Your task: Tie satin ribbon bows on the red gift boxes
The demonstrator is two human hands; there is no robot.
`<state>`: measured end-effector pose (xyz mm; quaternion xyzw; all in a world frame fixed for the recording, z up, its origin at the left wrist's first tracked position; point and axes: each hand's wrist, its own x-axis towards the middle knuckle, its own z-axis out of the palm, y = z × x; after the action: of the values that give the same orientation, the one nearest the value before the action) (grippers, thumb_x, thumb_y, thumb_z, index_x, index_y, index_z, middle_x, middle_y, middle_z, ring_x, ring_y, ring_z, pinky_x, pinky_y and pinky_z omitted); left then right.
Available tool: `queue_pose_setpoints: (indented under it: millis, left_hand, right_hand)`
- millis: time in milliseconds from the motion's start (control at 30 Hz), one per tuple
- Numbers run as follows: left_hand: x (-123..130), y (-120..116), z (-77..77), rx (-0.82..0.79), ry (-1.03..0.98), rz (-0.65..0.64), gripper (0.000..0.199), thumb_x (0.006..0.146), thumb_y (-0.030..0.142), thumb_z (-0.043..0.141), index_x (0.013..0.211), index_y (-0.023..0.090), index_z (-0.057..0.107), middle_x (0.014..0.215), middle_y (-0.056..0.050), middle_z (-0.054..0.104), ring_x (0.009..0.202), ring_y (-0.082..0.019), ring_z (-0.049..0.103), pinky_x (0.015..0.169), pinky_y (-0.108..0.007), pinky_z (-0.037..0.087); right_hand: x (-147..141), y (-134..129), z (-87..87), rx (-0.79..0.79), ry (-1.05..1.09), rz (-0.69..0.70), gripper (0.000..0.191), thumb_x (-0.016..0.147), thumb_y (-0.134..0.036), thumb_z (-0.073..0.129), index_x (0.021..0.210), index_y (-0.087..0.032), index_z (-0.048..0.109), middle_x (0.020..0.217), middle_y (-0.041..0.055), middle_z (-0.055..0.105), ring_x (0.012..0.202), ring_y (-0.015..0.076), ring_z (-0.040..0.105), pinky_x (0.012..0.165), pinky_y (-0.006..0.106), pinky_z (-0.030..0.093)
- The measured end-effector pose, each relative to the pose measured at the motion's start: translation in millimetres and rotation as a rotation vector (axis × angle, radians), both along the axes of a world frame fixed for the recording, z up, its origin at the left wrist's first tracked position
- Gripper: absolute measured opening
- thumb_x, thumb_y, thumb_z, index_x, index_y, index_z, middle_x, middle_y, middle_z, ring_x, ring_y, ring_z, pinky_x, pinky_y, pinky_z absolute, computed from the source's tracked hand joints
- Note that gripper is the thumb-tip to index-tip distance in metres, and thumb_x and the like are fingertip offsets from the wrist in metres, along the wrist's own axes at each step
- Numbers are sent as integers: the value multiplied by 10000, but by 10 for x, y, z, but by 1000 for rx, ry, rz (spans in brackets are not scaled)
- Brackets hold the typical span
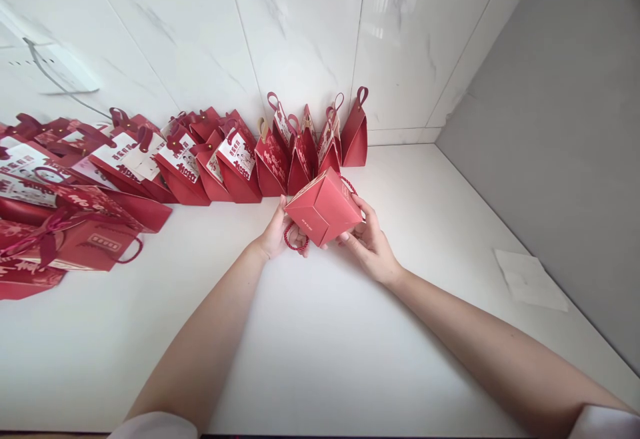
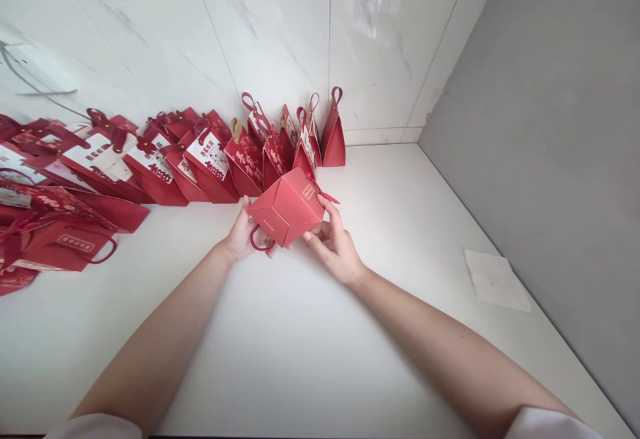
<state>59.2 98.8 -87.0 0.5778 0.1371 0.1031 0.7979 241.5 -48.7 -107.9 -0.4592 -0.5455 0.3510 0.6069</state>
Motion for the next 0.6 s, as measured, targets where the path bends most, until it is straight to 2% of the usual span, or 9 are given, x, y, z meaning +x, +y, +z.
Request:
queue_pose_setpoints:
  millis: [600]
  left_hand:
    - [-4, 20, 4, -10, 41, 4, 1021, 769, 879, 114, 1220, 80, 563, 838, -219, 735, 516, -249, 669, 482, -304, 488]
  right_hand:
    - [12, 16, -14, -9, 36, -1, 662, 926, -429, 580, 1453, -306, 199, 845, -1, 591, 783, 184, 604, 797, 404, 535]
